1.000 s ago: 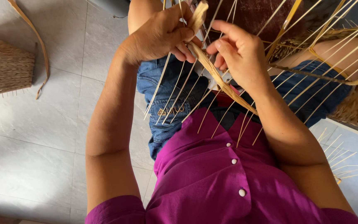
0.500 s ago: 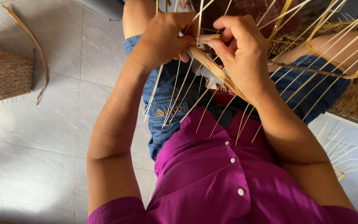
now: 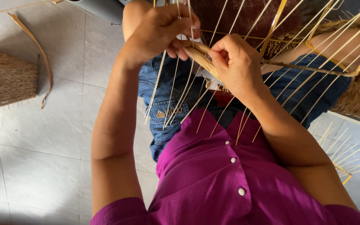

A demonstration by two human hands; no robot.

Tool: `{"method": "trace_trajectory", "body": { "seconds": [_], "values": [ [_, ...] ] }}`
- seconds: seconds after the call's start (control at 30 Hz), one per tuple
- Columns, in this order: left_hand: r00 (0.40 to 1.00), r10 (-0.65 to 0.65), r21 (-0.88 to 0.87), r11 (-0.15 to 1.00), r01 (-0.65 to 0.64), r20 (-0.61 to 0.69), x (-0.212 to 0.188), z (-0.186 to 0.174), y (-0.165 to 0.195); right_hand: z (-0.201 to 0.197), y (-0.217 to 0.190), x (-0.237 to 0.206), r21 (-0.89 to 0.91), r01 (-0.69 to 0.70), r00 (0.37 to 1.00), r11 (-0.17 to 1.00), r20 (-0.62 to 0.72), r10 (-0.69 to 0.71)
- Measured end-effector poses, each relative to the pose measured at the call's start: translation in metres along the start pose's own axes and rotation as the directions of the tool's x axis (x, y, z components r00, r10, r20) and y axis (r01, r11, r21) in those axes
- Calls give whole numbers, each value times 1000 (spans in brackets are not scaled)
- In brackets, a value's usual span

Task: The person sits on the floor with a wooden frame holding radiating thin rattan strips and weaves flat rattan strands over and under the strips, working along the frame edge to build up a woven band. They bend, twist, and tuck the strands by hand, tightening each pass as the woven section grows.

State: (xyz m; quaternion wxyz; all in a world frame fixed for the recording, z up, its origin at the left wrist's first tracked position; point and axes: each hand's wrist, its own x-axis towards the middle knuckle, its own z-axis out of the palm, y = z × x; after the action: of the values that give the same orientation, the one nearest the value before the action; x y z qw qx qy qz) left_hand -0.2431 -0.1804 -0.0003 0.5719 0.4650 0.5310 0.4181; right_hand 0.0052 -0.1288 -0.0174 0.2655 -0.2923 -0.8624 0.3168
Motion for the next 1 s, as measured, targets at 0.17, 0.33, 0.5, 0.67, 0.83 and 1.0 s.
{"method": "trace_trajectory", "body": {
  "seconds": [0.17, 0.33, 0.5, 0.67, 0.83, 1.0],
  "values": [
    [757, 60, -224, 937, -267, -651, -37, 11, -35, -1, 4, -5, -49, -47, 999, 998, -8, 47],
    [747, -115, -306, 944, -123, -655, -78, 67, -68, 6, 6, -3, -37, 3, 997, 999, -75, -6],
    [913, -400, -602, 751, 274, -83, -72, 104, -73, -41, -11, 3, 39, -72, 997, 997, 43, 70],
    [949, -310, -717, 673, 181, -52, -53, 127, -85, -165, -67, -48, 617, 310, 922, 723, -9, -388],
    [940, -305, -809, 585, 57, -154, -37, 143, -108, -243, -84, -78, 803, 502, 745, 322, -213, -632],
    [919, -328, -766, 642, 47, -219, -44, 147, -109, -276, -66, -86, 753, 590, 696, 293, -289, -657]
  ]
}}
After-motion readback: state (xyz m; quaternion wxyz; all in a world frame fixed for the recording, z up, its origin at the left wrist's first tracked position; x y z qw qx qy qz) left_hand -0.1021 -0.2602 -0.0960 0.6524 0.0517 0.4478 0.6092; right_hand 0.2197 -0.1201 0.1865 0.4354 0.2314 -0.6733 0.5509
